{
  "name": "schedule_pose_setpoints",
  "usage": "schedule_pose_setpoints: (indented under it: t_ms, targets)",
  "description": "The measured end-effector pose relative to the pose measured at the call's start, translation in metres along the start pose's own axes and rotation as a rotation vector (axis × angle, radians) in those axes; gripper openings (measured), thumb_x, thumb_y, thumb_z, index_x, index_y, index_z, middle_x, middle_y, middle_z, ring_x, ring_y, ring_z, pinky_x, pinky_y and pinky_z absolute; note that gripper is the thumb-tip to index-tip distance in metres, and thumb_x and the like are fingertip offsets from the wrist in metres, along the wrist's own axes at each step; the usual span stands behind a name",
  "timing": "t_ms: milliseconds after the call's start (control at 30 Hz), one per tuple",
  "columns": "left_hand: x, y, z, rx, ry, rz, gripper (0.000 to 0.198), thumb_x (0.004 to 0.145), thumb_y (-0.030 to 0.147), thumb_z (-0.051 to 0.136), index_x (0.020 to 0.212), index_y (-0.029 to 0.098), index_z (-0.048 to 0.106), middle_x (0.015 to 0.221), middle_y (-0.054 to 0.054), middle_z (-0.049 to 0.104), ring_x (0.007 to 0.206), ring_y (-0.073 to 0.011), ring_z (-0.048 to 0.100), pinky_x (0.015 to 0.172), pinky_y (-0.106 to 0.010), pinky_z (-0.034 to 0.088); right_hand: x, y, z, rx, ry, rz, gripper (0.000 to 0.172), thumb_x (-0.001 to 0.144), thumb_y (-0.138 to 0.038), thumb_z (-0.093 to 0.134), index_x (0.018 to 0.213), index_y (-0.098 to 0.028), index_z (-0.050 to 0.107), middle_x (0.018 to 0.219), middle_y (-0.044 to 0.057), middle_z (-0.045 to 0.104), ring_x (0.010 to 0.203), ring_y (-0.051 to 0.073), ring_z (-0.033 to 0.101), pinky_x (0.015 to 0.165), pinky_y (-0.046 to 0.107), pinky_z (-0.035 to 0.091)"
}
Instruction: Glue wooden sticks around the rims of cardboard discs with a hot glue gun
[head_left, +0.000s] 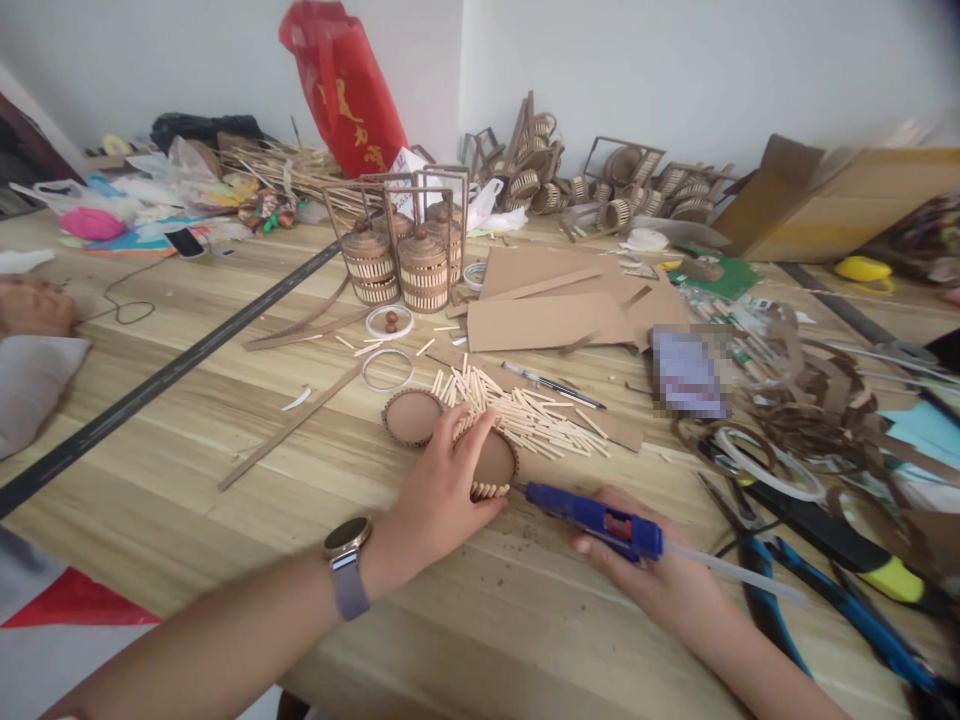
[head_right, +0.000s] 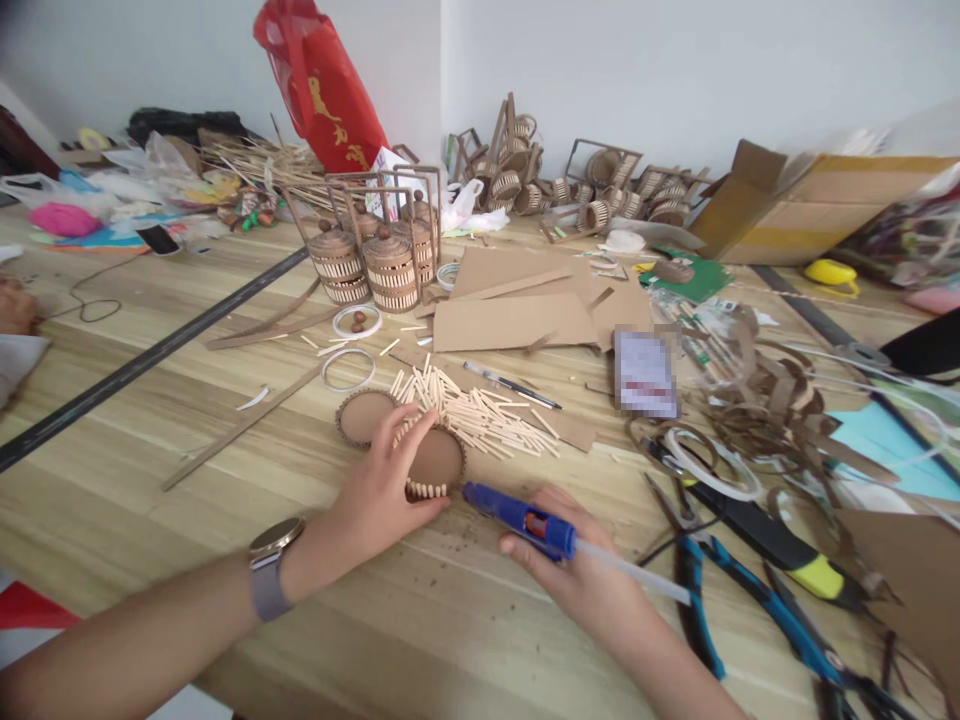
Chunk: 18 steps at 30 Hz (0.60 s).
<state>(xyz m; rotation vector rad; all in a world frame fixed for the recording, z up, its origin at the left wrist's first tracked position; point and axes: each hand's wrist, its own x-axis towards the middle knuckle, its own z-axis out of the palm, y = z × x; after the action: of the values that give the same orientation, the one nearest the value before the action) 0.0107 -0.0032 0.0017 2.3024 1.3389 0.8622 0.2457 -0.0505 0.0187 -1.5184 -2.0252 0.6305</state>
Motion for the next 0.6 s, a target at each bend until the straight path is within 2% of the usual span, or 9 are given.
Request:
schedule_pose_setpoints:
  t_ms: [100,167,267,333,433,533,600]
  targets:
    - [-0.001,0.0,-0.001,-0.012,-0.012,-0.001,0.098,0.068,0.016,0.08,0.146,0.03,0.021,0.144,-0.014,0.029,0.135,-0.0354,0.037,0.106,-0.051,0.042,-0.001,0.006,-0.005,0.057,0.057,0.111,0.034,0.081,-0.057,0.057,0.076,-0.024,0.063,0.07,0.004,0.066,0.069,0.024,0.065,0.062,0.034,0.055]
    - [-0.001,0.0,0.0,-0.023,-0.014,0.002,0.099,0.069,0.016,0.079,0.146,0.031,0.02,0.145,-0.014,0.029,0.135,-0.0357,0.037,0.106,-0.052,0.042,-0.002,0.012,-0.012,0.136,0.012,0.155,0.04,0.08,-0.063,0.058,0.079,-0.023,0.066,0.072,0.005,0.068,0.073,0.025,0.066,0.064,0.035,0.056]
    - [-0.001,0.0,0.0,-0.028,-0.013,0.006,0.099,0.069,0.015,0.079,0.146,0.032,0.02,0.145,-0.014,0.028,0.136,-0.036,0.036,0.106,-0.052,0.042,-0.003,0.02,-0.027,0.28,-0.231,0.206,0.048,0.082,-0.066,0.054,0.073,-0.021,0.068,0.067,0.004,0.066,0.063,0.019,0.062,0.056,0.029,0.052]
    - [-0.001,0.001,0.0,-0.022,-0.014,0.01,0.099,0.068,0.015,0.08,0.146,0.031,0.021,0.144,-0.014,0.029,0.136,-0.0356,0.036,0.107,-0.052,0.042,-0.005,0.024,-0.035,0.35,-0.388,0.27,0.052,0.083,-0.067,0.052,0.072,-0.019,0.068,0.062,0.002,0.062,0.053,0.014,0.055,0.046,0.024,0.045]
    - [-0.001,0.002,-0.001,-0.012,-0.014,0.014,0.098,0.068,0.014,0.08,0.145,0.029,0.021,0.143,-0.015,0.029,0.136,-0.0346,0.035,0.108,-0.051,0.041,-0.007,0.027,-0.041,0.345,-0.519,0.369,0.054,0.084,-0.069,0.049,0.074,-0.019,0.066,0.055,0.0,0.058,0.045,0.011,0.048,0.04,0.021,0.036]
    - [0.0,0.002,-0.002,-0.011,-0.023,0.005,0.098,0.068,0.015,0.08,0.145,0.03,0.021,0.143,-0.014,0.029,0.136,-0.0342,0.036,0.107,-0.051,0.042,-0.009,0.031,-0.045,0.133,-0.482,0.312,0.054,0.084,-0.069,0.047,0.066,-0.021,0.064,0.054,0.001,0.06,0.046,0.013,0.053,0.042,0.023,0.039]
    - [0.0,0.002,-0.002,-0.013,-0.029,-0.002,0.099,0.069,0.016,0.08,0.146,0.031,0.02,0.144,-0.014,0.028,0.135,-0.0343,0.037,0.106,-0.051,0.043,-0.009,0.033,-0.049,-0.08,-0.291,0.232,0.051,0.082,-0.066,0.052,0.059,-0.023,0.064,0.051,0.0,0.061,0.044,0.014,0.054,0.042,0.024,0.039]
